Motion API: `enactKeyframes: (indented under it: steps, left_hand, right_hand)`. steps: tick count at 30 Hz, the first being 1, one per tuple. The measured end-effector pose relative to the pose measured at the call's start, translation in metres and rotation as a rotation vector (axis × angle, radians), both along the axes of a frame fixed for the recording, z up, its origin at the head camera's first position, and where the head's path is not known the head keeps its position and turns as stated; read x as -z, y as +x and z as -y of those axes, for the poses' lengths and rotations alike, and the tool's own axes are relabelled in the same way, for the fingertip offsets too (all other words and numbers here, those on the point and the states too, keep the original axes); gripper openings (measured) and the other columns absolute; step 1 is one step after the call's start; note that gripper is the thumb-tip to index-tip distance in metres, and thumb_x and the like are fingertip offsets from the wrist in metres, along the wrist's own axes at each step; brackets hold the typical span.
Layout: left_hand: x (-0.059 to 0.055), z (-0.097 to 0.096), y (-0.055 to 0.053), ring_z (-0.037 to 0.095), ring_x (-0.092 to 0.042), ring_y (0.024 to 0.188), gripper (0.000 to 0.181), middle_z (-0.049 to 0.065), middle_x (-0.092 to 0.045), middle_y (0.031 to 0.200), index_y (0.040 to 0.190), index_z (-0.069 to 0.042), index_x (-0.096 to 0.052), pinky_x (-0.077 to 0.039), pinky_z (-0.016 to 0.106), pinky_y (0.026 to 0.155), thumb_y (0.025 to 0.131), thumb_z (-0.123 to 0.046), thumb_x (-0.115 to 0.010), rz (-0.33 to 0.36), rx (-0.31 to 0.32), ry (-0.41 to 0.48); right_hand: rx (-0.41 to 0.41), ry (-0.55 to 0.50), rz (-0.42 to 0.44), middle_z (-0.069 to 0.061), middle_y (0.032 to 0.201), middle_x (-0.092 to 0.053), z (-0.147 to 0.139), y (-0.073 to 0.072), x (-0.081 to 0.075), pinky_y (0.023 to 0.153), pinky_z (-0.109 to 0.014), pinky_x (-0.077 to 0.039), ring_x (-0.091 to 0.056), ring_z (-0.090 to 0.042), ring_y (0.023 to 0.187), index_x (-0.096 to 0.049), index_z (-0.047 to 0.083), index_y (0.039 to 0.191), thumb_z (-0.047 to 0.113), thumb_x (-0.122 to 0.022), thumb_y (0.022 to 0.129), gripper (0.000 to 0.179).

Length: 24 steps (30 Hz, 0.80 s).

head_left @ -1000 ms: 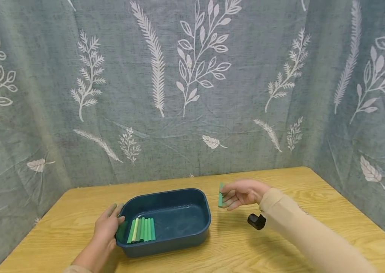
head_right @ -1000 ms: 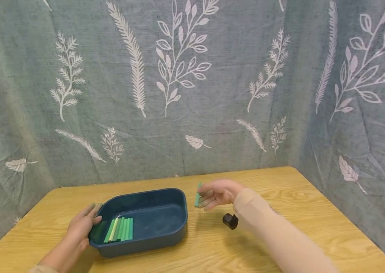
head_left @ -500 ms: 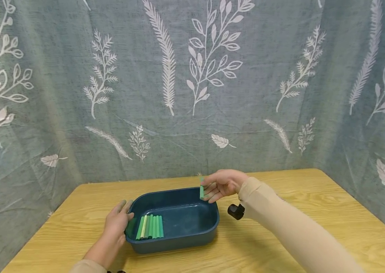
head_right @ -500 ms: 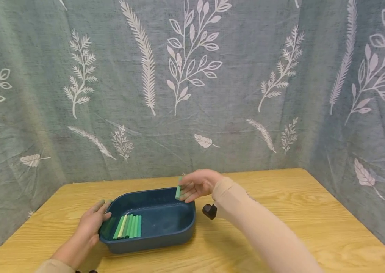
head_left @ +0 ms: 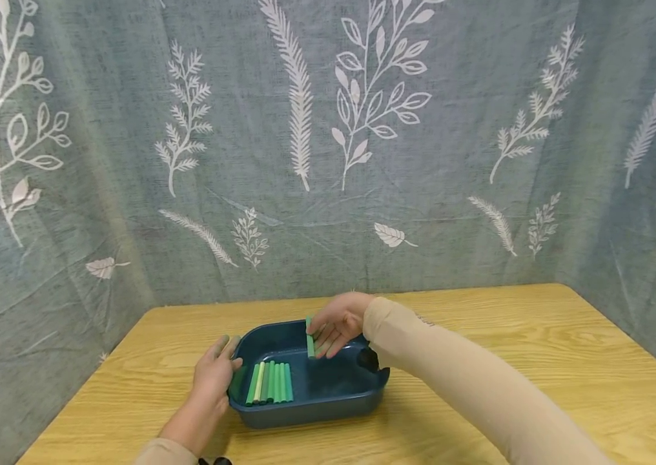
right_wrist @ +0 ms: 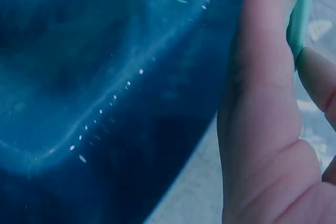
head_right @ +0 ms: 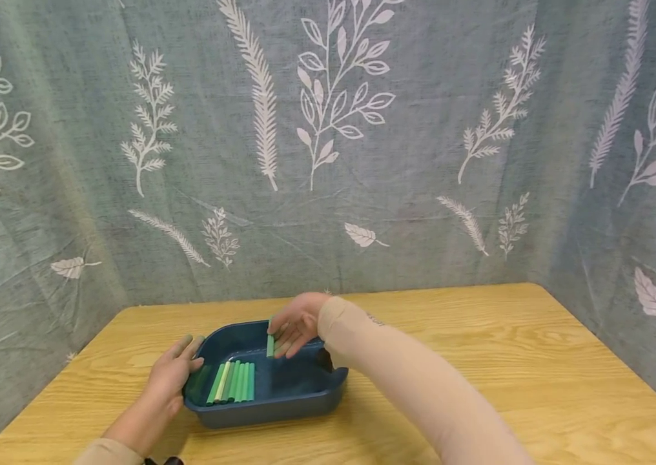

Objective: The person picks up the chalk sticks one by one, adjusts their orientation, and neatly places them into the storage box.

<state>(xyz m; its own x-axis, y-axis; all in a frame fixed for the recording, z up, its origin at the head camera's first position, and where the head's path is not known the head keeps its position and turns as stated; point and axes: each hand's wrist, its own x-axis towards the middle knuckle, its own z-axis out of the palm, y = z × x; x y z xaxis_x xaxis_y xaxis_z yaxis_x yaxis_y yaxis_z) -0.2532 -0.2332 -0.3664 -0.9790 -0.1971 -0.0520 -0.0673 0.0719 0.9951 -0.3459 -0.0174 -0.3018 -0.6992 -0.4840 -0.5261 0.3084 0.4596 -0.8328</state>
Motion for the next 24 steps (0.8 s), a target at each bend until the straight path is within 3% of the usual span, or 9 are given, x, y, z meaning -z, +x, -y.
enactKeyframes:
  steps: [8, 13, 18, 24]
  left_hand:
    - [-0.003, -0.006, -0.001, 0.049, -0.02, 0.139, 0.06, 0.026, -0.016, 0.156, 0.154, 0.004, -0.007, -0.011, 0.059, 0.116, 0.1, 0.007, -0.033, -0.002, -0.025, 0.002]
    - [-0.002, -0.01, -0.002, 0.05, -0.021, 0.139, 0.061, 0.026, -0.016, 0.156, 0.153, 0.005, -0.005, -0.01, 0.061, 0.116, 0.1, 0.008, -0.033, 0.0, -0.014, 0.004]
    - [-0.001, -0.007, 0.0, 0.049, -0.019, 0.14, 0.06, 0.025, -0.015, 0.157, 0.154, 0.004, -0.005, -0.009, 0.062, 0.115, 0.101, 0.006, -0.033, 0.013, -0.012, 0.009]
    - [-0.001, -0.002, 0.001, 0.049, -0.022, 0.138, 0.06, 0.024, -0.016, 0.157, 0.154, 0.003, -0.003, -0.01, 0.062, 0.115, 0.102, 0.004, -0.032, 0.013, -0.019, 0.013]
  right_hand:
    - [-0.026, 0.096, -0.002, -0.028, 0.109, -0.063, 0.018, 0.001, 0.021, 0.089, -0.044, -0.056, -0.063, -0.041, 0.108, -0.059, -0.01, 0.124, 0.004, -0.058, 0.097, 0.031]
    - [-0.051, 0.15, 0.018, -0.029, 0.107, -0.064, 0.028, 0.003, 0.034, 0.09, -0.045, -0.055, -0.062, -0.042, 0.109, -0.058, -0.013, 0.124, 0.003, -0.057, 0.097, 0.031]
    - [-0.055, 0.142, 0.036, -0.03, 0.104, -0.064, 0.032, 0.003, 0.041, 0.088, -0.043, -0.056, -0.061, -0.043, 0.11, -0.054, -0.016, 0.127, 0.003, -0.056, 0.098, 0.035]
    - [-0.064, 0.098, 0.045, -0.031, 0.113, -0.061, 0.032, 0.002, 0.044, 0.086, -0.043, -0.056, -0.06, -0.044, 0.11, -0.054, -0.012, 0.129, 0.002, -0.056, 0.098, 0.035]
